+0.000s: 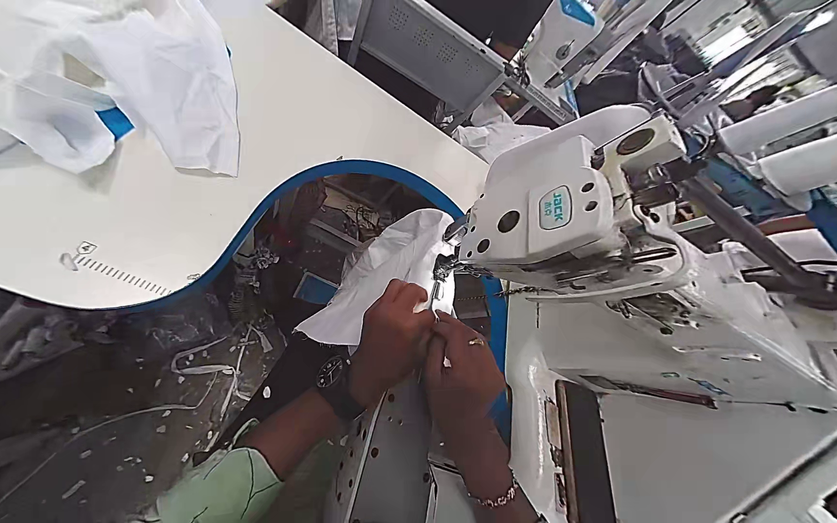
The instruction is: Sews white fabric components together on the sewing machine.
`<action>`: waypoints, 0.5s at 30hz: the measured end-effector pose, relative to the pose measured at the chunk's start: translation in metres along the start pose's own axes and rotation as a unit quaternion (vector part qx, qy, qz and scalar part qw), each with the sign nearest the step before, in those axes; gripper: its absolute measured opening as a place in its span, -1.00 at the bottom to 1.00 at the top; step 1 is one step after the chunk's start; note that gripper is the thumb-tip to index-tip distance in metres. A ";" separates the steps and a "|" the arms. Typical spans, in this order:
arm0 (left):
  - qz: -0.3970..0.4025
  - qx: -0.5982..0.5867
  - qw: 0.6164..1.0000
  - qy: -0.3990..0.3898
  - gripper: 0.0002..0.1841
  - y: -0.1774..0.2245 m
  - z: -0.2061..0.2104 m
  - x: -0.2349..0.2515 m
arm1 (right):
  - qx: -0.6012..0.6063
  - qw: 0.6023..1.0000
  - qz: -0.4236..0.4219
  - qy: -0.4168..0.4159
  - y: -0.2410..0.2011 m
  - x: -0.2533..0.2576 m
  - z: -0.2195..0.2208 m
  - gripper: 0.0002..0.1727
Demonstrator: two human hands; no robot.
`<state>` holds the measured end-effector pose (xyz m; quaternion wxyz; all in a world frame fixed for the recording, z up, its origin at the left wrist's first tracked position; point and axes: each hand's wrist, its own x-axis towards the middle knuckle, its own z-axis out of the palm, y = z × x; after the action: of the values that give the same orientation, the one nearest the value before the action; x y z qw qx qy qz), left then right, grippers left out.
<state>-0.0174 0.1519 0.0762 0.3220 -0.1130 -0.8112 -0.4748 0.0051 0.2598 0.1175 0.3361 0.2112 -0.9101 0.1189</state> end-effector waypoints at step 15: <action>-0.406 0.023 0.786 -0.465 -0.58 -0.005 -0.061 -0.069 | 0.295 0.913 -0.097 -0.266 -0.052 -0.016 -0.007 -0.73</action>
<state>0.0589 0.1065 0.0501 -0.3144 0.0272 -0.8446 -0.4324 0.0439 0.2216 0.1156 0.0141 0.4120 -0.8643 0.2882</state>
